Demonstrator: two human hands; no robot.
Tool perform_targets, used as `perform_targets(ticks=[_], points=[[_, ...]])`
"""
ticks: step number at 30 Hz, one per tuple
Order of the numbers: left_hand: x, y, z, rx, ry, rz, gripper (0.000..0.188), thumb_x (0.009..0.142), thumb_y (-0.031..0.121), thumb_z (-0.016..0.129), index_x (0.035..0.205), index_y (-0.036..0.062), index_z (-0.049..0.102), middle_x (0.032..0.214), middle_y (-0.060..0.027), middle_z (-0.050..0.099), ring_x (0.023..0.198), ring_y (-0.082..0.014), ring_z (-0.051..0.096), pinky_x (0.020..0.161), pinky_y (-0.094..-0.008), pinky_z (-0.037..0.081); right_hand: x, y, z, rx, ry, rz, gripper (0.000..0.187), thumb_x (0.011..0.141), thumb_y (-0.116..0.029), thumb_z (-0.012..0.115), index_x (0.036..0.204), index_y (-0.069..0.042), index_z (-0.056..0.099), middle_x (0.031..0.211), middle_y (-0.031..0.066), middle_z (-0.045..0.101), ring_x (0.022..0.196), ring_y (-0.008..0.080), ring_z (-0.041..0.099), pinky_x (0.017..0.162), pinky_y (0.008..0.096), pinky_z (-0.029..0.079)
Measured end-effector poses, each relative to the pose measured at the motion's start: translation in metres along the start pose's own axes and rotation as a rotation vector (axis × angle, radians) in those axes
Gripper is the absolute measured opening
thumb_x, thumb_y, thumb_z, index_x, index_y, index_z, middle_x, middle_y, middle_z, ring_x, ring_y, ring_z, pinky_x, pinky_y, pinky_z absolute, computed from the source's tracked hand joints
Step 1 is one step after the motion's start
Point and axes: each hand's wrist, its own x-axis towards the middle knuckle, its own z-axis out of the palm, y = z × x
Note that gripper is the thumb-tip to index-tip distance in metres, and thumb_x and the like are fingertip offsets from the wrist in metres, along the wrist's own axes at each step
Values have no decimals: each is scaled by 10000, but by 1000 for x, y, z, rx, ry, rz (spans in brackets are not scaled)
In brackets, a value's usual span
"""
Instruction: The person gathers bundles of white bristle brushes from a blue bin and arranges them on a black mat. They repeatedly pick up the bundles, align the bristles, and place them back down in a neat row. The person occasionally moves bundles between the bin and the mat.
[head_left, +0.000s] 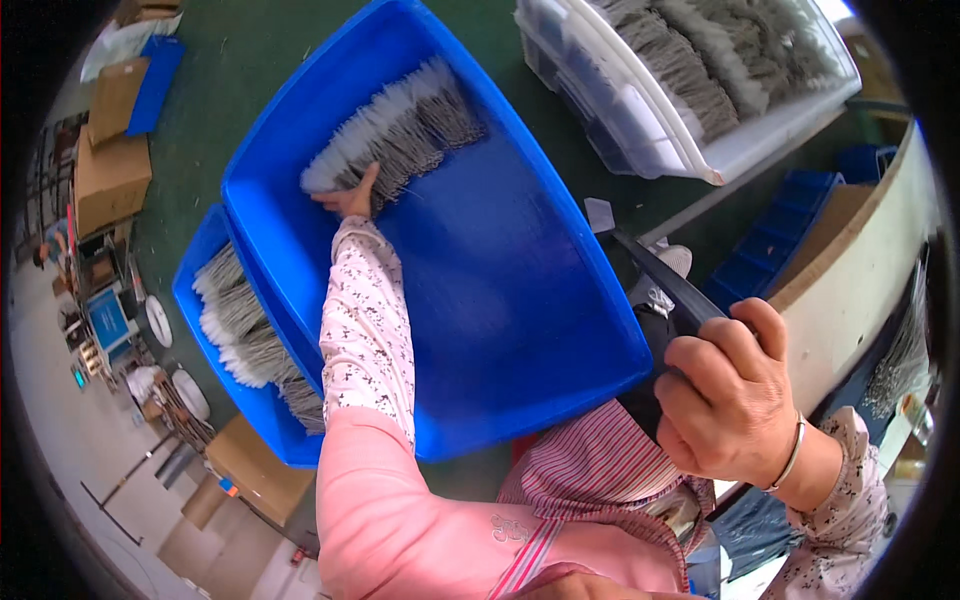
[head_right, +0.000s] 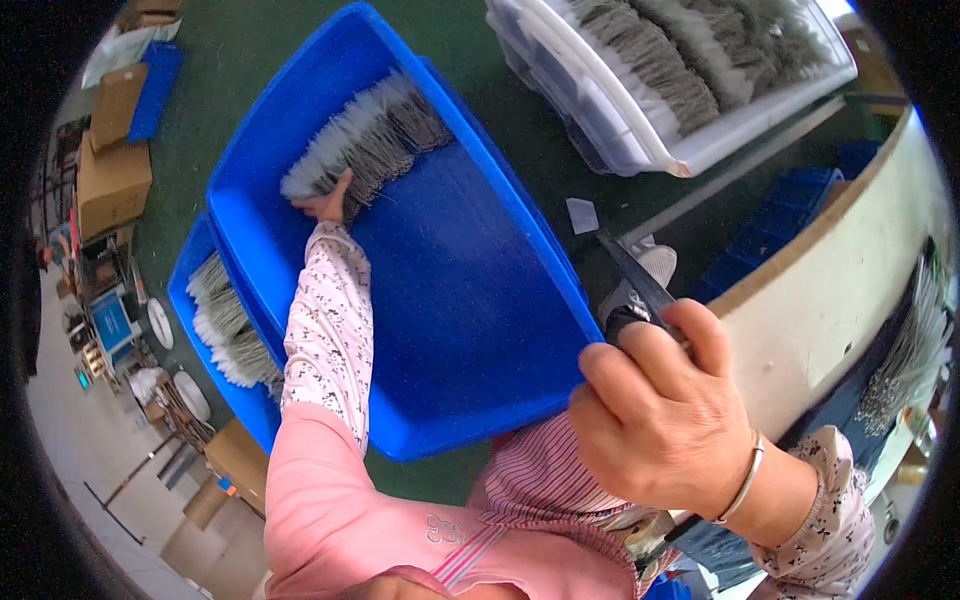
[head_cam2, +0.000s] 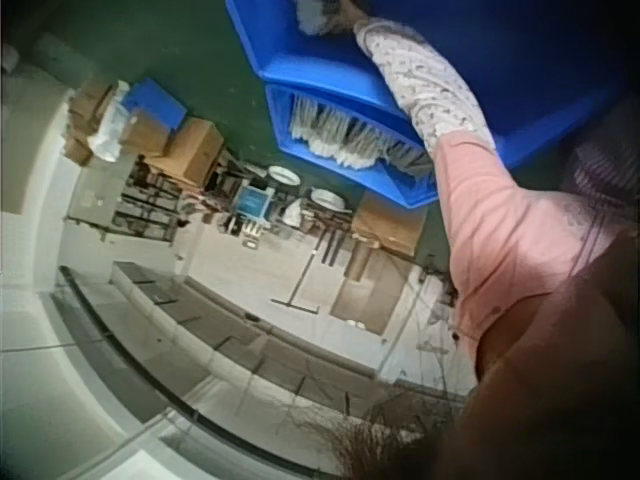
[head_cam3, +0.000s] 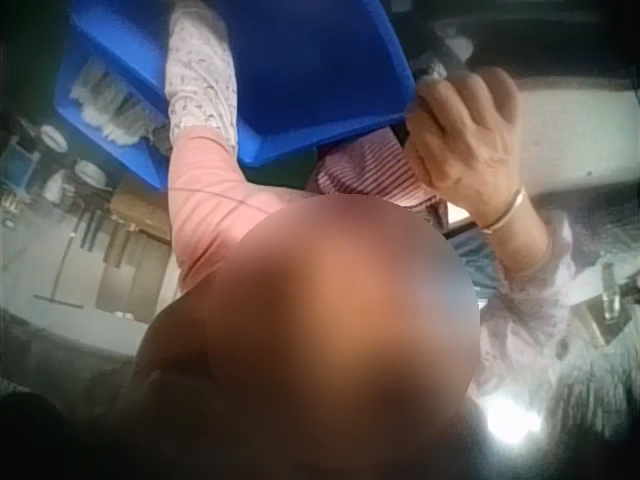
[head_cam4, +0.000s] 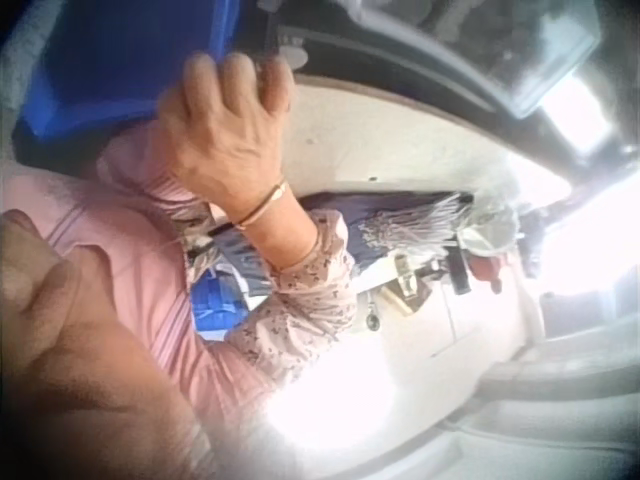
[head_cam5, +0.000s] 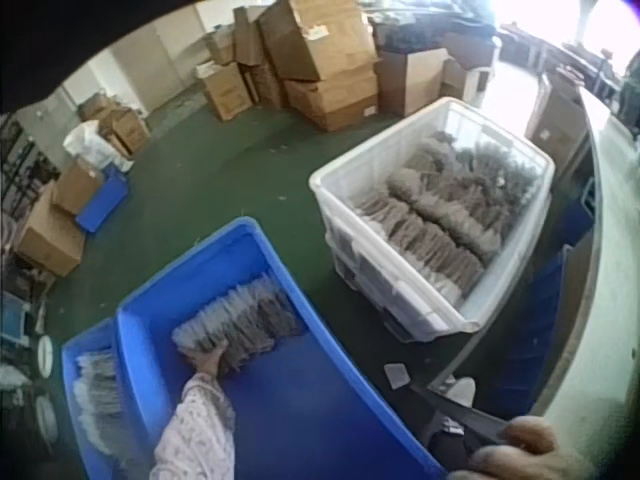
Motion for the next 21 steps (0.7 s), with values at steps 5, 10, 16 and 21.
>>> perform_targets(ticks=[5, 10, 16, 21], points=[[-11, 36, 3, 307, -154, -125, 1586, 426, 592, 876, 1422, 63, -239, 1500, -302, -53, 1401, -442, 39, 1141, -527, 132, 2, -3, -4, -24, -55, -2, 262, 489, -221, 608, 690, -54, 596, 858, 67, 560, 763, 241, 523, 794, 448, 384], [-2, 35, 3, 301, -192, -126, 1586, 415, 605, 871, 1430, 68, -222, 1504, -292, -55, 1396, -451, 68, 1139, -539, 139, 5, -2, 1, -59, -30, -21, 228, 490, -181, 619, 683, -63, 592, 817, 65, 557, 735, 242, 523, 772, 446, 386], [23, -12, -8, -80, -162, 111, 1526, 462, 661, 823, 1448, 39, -162, 1502, -297, -12, 1403, -432, 50, 1137, -524, 136, 7, -3, 3, -54, 0, -50, 203, 497, -141, 630, 685, -80, 586, 805, 51, 555, 717, 238, 523, 759, 430, 387], [-4, -21, -15, -272, -43, 115, 1443, 512, 611, 831, 1461, -1, -67, 1497, -309, 22, 1407, -415, 47, 1137, -483, 141, 9, -4, 3, -54, -4, -38, 193, 514, -109, 626, 698, -80, 579, 816, 50, 556, 734, 238, 515, 770, 410, 380]])
